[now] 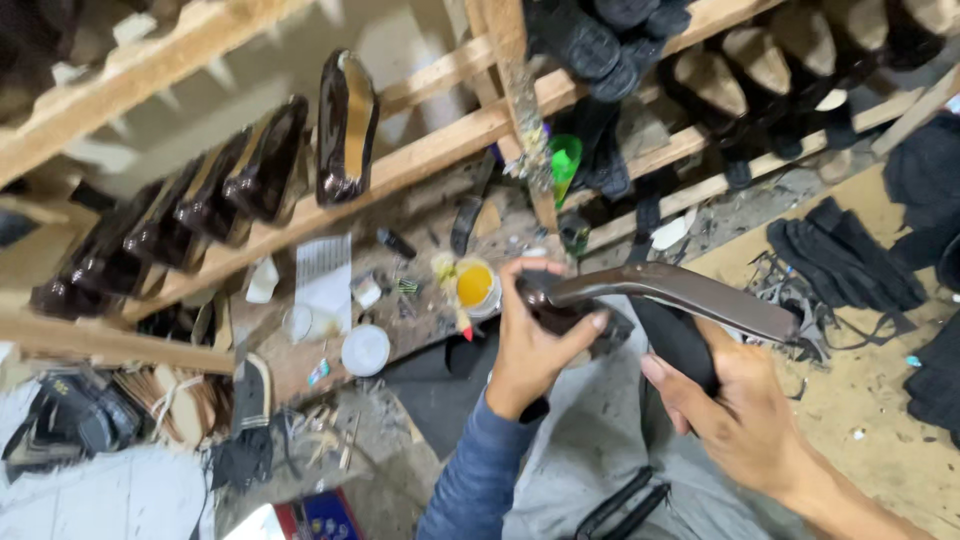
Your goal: The person sits on the floor of a shoe workshop and attaches soles to brown shoe uppers. They hold a shoe on their lap, press a black rubber sole onto the bottom, run a curved hand tool along the sole edge to seat and trim it, then place the finished shoe on a wooden rack and pick up the next shoe.
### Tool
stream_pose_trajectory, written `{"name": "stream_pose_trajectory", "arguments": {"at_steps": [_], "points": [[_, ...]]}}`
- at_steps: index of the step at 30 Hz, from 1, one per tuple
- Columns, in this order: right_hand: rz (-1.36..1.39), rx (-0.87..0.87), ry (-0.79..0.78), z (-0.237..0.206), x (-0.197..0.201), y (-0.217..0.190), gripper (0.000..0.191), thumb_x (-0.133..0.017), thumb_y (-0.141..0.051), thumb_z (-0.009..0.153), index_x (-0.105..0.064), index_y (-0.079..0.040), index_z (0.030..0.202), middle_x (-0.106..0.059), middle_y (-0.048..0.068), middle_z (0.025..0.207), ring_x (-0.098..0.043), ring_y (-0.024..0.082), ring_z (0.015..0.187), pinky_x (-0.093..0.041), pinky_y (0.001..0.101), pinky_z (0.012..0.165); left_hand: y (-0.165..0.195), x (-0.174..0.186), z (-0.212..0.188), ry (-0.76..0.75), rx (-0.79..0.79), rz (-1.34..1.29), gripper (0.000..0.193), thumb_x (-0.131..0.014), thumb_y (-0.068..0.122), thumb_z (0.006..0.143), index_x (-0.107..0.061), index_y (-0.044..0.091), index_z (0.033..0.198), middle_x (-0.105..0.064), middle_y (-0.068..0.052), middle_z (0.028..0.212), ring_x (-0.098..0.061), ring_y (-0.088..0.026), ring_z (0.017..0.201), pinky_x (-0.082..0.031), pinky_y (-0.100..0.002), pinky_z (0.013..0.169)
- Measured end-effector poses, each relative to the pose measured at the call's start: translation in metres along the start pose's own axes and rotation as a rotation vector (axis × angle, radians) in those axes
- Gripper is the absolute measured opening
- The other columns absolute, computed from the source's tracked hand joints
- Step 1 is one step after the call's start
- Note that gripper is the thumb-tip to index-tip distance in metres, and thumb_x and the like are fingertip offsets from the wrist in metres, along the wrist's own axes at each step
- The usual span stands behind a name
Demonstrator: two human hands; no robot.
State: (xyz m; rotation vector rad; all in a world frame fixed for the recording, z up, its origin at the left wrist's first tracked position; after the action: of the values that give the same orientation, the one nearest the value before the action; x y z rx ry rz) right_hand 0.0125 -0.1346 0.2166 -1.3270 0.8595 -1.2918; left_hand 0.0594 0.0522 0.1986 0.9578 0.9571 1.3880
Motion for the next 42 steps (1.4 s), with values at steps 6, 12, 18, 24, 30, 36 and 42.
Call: {"name": "stream_pose_trajectory", "arguments": {"at_steps": [6,12,18,24,30,36,42], "points": [[-0.107,-0.079,-0.049,0.004,0.014,0.011,0.023,-0.064,-0.023,0.099,-0.061,-0.008,0.116,-0.06,0.004,0.065,-0.058,0.013,0.053,-0.051,0.0282,0.047,-0.001,-0.005,0.002,-0.031,0.027,-0.023,0.072,-0.089,0.015,0.08,-0.039,0.005,0.13,-0.055,-0.009,0.12,-0.06,-0.016,0.107,-0.052,-0.03,0.096],[0.226,-0.032,0.055,0.003,0.029,0.011,0.016,-0.06,-0.014,0.099,-0.059,0.0,0.091,-0.061,0.007,0.069,-0.058,0.014,0.05,-0.048,0.0292,0.045,0.01,-0.007,0.0,-0.021,-0.077,0.12,0.073,-0.091,0.015,0.078,-0.041,0.004,0.13,-0.054,-0.01,0.121,-0.058,-0.019,0.111,-0.051,-0.032,0.1],[0.253,0.12,0.102,0.001,0.043,-0.024,0.017,-0.058,-0.019,0.103,-0.056,-0.003,0.097,-0.061,0.003,0.069,-0.057,0.01,0.052,-0.048,0.0269,0.049,0.011,-0.01,0.001,-0.029,-0.081,0.085,0.073,-0.091,0.017,0.077,-0.041,0.005,0.129,-0.056,-0.01,0.122,-0.059,-0.019,0.111,-0.051,-0.033,0.101],[-0.266,-0.152,-0.107,0.008,0.021,0.012,0.039,-0.07,-0.024,0.093,-0.059,-0.006,0.126,-0.057,0.002,0.052,-0.052,0.012,0.043,-0.046,0.0297,0.041,0.008,-0.003,-0.004,0.012,-0.085,0.163,0.075,-0.091,0.013,0.077,-0.041,0.006,0.132,-0.055,-0.01,0.122,-0.059,-0.019,0.11,-0.051,-0.032,0.099],[-0.122,0.026,0.047,-0.043,0.049,0.09,0.024,-0.065,-0.02,0.093,-0.064,-0.003,0.111,-0.062,0.004,0.066,-0.055,0.012,0.055,-0.048,0.0303,0.049,-0.023,0.028,0.007,0.139,0.058,-0.096,0.083,-0.086,0.011,0.076,-0.034,0.007,0.14,-0.055,-0.01,0.126,-0.061,-0.02,0.104,-0.055,-0.033,0.093],[-0.528,-0.235,-0.035,-0.114,0.07,0.222,0.038,-0.068,-0.023,0.087,-0.061,-0.007,0.122,-0.06,0.013,0.095,-0.057,0.025,0.084,-0.047,0.0381,0.076,-0.027,0.051,0.002,0.189,-0.082,-0.093,0.093,-0.086,0.005,0.077,-0.028,0.007,0.149,-0.054,-0.013,0.129,-0.06,-0.023,0.119,-0.054,-0.036,0.103],[-0.731,-0.059,0.063,-0.121,0.088,0.193,0.054,-0.076,-0.03,0.08,-0.057,-0.012,0.128,-0.055,0.02,0.116,-0.054,0.035,0.105,-0.045,0.044,0.092,-0.049,0.036,-0.006,0.29,0.119,-0.429,0.084,-0.079,0.001,0.078,-0.031,0.008,0.146,-0.058,-0.012,0.12,-0.063,-0.024,0.111,-0.056,-0.04,0.088]]}}
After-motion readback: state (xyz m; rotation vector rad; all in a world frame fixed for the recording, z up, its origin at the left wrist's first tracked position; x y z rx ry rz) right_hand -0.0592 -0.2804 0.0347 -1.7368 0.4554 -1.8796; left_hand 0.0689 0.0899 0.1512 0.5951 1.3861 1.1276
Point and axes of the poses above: each hand's wrist, its own z-axis towards the middle knuckle, its own x-axis out of the back of the hand, y = z × x, the point moved 9 cm from there along z, towards the middle knuckle
